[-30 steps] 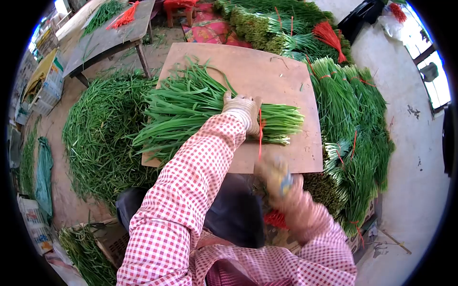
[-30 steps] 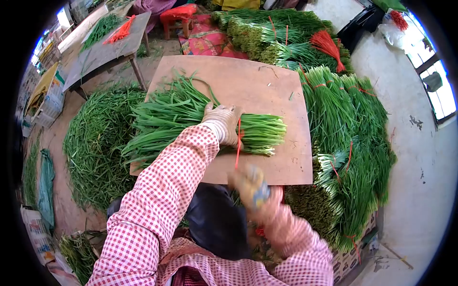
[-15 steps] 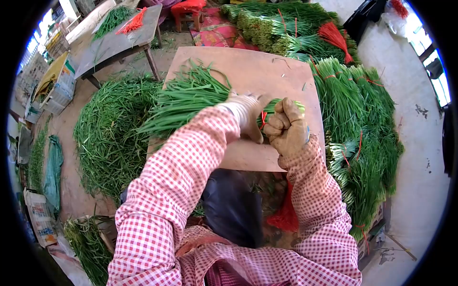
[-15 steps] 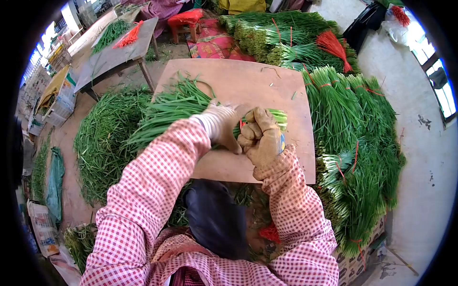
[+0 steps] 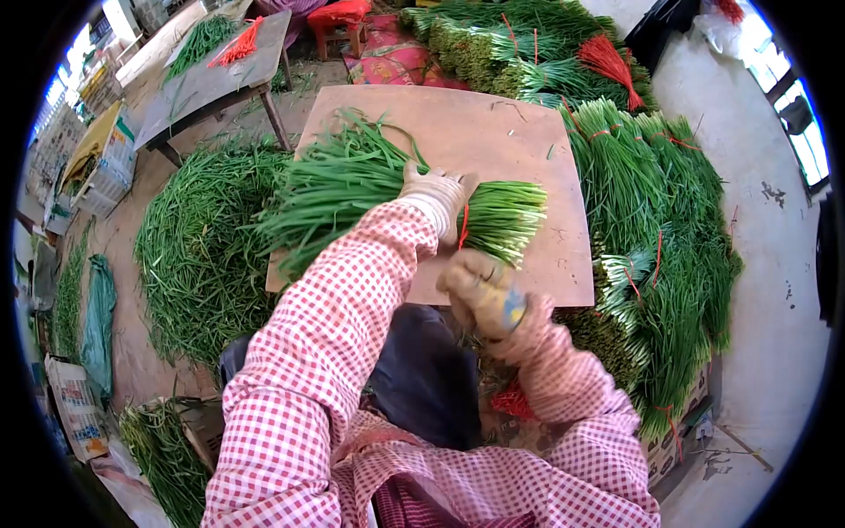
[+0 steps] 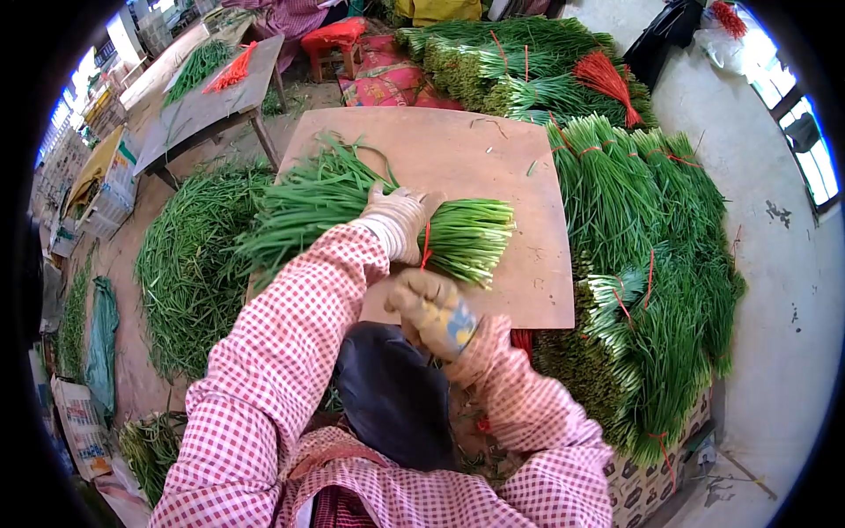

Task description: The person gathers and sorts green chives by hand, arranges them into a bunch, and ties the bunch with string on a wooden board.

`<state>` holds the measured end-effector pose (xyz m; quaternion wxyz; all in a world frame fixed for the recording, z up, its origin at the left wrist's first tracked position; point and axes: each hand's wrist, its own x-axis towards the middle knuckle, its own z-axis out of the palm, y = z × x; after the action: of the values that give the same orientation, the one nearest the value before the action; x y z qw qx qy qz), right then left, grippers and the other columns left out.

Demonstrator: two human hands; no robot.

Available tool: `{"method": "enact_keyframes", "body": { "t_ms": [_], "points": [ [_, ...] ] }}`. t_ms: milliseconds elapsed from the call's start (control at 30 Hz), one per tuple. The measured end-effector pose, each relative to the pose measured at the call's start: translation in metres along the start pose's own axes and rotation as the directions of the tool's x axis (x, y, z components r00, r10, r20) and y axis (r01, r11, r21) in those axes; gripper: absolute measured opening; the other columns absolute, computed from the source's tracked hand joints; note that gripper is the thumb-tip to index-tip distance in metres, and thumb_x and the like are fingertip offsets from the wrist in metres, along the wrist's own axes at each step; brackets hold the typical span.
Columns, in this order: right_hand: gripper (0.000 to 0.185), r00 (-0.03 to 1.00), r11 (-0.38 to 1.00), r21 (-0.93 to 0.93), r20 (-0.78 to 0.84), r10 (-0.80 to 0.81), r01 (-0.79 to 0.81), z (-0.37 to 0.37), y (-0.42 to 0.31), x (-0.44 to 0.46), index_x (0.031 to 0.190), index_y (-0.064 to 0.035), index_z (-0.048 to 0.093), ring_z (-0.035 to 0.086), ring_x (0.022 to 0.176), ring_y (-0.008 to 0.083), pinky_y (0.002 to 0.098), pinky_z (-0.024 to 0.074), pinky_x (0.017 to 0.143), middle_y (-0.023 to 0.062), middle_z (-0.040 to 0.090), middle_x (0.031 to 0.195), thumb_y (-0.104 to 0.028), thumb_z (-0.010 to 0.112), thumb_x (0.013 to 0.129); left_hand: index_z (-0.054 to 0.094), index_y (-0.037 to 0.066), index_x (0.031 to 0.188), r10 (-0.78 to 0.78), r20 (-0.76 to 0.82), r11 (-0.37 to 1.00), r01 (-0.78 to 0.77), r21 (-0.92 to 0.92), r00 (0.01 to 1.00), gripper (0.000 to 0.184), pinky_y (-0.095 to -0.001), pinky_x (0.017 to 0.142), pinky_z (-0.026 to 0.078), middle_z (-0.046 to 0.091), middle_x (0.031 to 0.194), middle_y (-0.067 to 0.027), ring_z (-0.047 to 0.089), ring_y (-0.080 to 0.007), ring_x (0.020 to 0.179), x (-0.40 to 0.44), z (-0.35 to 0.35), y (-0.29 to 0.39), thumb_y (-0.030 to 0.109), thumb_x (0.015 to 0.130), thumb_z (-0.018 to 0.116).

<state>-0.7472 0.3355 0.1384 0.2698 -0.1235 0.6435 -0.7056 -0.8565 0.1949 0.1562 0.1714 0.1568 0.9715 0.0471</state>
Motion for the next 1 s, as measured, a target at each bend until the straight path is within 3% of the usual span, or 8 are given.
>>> {"method": "enact_keyframes", "body": {
  "t_ms": [133,400,533,767,833,867,933,1000],
  "points": [
    [0.031,0.989,0.985,0.121,0.076,-0.13,0.121,-0.008,-0.087,0.005,0.085,-0.0023,0.058,0.051,0.05,0.0111,0.0247,0.0426,0.047,0.0061,0.057,0.061,-0.031,0.051,0.095,0.059,0.013,0.121,0.171,0.138,0.931,-0.206,0.3,0.975,0.069,-0.0576,0.108,0.022,0.058,0.124,-0.0119,0.049,-0.0296,0.122,-0.032,-0.036,0.001,0.042,0.061,0.079],
    [0.035,0.929,0.993,-0.113,-0.369,-0.004,-0.04,-0.087,-0.018,0.061,0.098,-0.0008,0.063,0.063,0.069,0.0153,0.0285,0.0532,0.065,0.0081,0.066,0.079,-0.035,0.06,0.092,0.037,0.024,0.139,0.285,0.099,0.921,-0.301,0.247,0.953,0.099,-0.0621,0.109,0.016,0.041,0.138,-0.0055,0.029,-0.0283,0.137,-0.032,-0.008,-0.009,0.049,0.055,0.082],
    [0.055,0.994,0.896,-0.43,-0.056,0.094,-0.109,-0.093,-0.006,0.06,0.121,-0.0026,0.057,0.063,0.095,0.019,0.0327,0.05,0.084,0.0096,0.067,0.103,-0.041,0.07,0.084,0.036,0.025,0.14,0.303,0.138,0.892,-0.331,0.307,0.943,0.101,-0.0614,0.109,0.015,0.041,0.139,-0.0054,0.029,-0.0284,0.137,-0.033,-0.014,-0.009,0.049,0.053,0.083],
    [0.06,0.916,0.851,-0.349,-0.071,0.394,-0.393,-0.086,-0.011,0.056,0.124,-0.0035,0.054,0.065,0.091,0.0195,0.0359,0.0554,0.077,0.0106,0.066,0.107,-0.039,0.075,0.08,0.039,0.012,0.132,0.083,-0.676,0.985,-0.164,-0.058,0.733,0.077,-0.0505,0.111,0.023,0.035,0.142,-0.0174,0.035,-0.0326,0.132,-0.107,0.052,-0.008,0.023,0.067,0.078],
    [0.059,0.908,0.835,-0.366,-0.08,0.411,-0.411,-0.088,-0.009,0.059,0.123,-0.0036,0.054,0.066,0.09,0.02,0.0365,0.0558,0.076,0.0109,0.066,0.107,-0.039,0.074,0.08,0.04,0.003,0.126,-0.227,-0.699,0.62,-0.453,-0.641,0.678,0.067,-0.0405,0.106,0.034,0.043,0.132,-0.0211,0.043,-0.0267,0.123,-0.115,0.105,0.001,0.016,0.07,0.075],
    [0.059,0.902,0.839,-0.344,-0.071,0.426,-0.423,-0.087,-0.009,0.06,0.123,-0.0036,0.054,0.066,0.09,0.0203,0.0368,0.0559,0.076,0.011,0.066,0.106,-0.039,0.074,0.08,0.038,-0.001,0.128,-0.385,-0.477,0.574,-0.199,-0.794,0.79,0.075,-0.0382,0.1,0.039,0.047,0.127,-0.0194,0.047,-0.0274,0.117,-0.132,0.096,0.02,0.019,0.068,0.08],
    [0.058,0.887,0.849,-0.269,-0.047,0.46,-0.454,-0.084,-0.01,0.06,0.122,-0.0036,0.055,0.066,0.089,0.0208,0.0374,0.0562,0.075,0.0113,0.066,0.105,-0.039,0.074,0.08,0.038,-0.002,0.129,-0.434,-0.108,-0.089,-0.162,-0.983,0.894,0.084,-0.0377,0.1,0.038,0.049,0.127,-0.017,0.047,-0.0242,0.117,-0.119,0.107,0.041,0.03,0.067,0.085],
    [0.057,0.87,0.858,-0.152,-0.018,0.493,-0.49,-0.082,-0.009,0.058,0.121,-0.0037,0.056,0.067,0.088,0.0213,0.038,0.0566,0.075,0.0116,0.067,0.105,-0.039,0.074,0.08,0.037,-0.001,0.131,-0.411,-0.078,-0.103,-0.131,-0.986,0.908,0.088,-0.037,0.099,0.038,0.05,0.125,-0.0152,0.047,-0.0232,0.116,-0.109,0.093,0.049,0.036,0.067,0.084]
  ]
}}
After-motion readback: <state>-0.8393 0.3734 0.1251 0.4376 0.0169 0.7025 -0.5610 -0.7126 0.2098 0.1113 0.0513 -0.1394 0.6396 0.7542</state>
